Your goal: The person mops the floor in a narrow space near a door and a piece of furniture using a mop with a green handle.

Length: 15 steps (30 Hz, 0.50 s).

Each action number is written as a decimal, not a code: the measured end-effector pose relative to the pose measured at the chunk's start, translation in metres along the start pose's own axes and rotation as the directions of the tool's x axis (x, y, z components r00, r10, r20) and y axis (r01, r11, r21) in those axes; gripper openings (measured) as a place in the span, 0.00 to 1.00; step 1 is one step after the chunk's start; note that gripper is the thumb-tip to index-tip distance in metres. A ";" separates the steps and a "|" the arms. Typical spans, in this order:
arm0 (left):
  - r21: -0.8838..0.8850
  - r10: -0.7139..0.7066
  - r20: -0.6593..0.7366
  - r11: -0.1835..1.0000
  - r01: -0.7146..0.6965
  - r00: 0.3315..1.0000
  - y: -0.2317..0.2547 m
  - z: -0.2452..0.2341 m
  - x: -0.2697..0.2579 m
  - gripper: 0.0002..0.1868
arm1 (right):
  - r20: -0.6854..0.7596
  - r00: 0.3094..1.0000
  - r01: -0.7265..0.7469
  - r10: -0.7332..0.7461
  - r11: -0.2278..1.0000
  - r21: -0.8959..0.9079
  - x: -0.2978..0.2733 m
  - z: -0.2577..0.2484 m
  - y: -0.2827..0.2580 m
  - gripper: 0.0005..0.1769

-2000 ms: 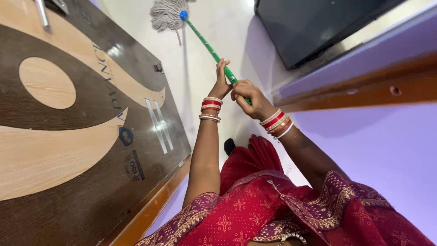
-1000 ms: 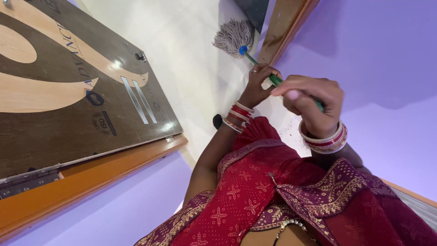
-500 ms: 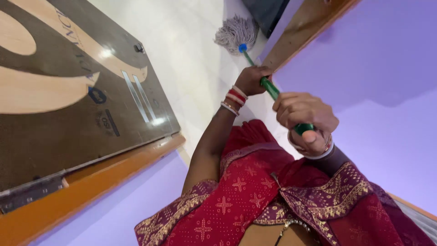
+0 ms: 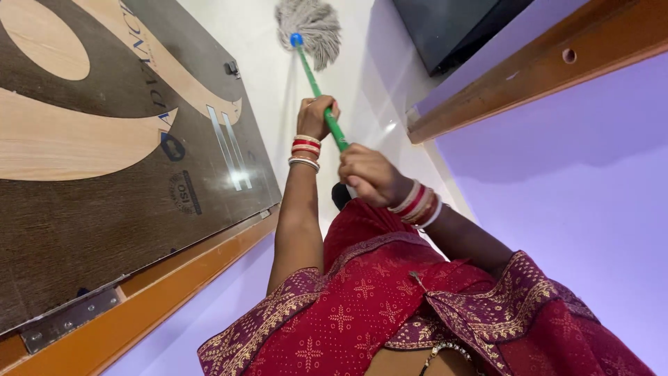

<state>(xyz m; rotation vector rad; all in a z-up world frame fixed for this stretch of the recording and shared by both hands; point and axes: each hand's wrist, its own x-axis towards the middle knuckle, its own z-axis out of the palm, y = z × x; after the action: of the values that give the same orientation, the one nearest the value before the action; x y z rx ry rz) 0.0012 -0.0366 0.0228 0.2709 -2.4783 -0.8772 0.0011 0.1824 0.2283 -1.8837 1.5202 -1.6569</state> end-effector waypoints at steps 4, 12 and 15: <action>0.036 -0.065 -0.074 0.997 0.068 0.995 -0.013 0.003 -0.016 0.05 | 0.036 0.999 0.001 -0.001 1.000 -0.021 -0.002 0.015 0.008 0.08; 0.027 -0.241 -0.217 0.967 0.252 0.946 0.072 0.032 -0.074 0.07 | -0.089 0.984 -0.123 0.153 0.954 0.273 -0.041 -0.023 -0.061 0.19; -0.021 -0.275 -0.255 0.960 0.280 0.927 0.113 0.028 -0.103 0.06 | -0.109 0.979 -0.119 0.171 0.919 0.376 -0.052 -0.033 -0.096 0.21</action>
<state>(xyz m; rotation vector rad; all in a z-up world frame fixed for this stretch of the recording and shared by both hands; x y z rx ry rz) 0.0730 0.1004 0.0363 0.7106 -2.2380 -0.8714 0.0345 0.2805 0.2767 -1.4521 1.2484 -1.8807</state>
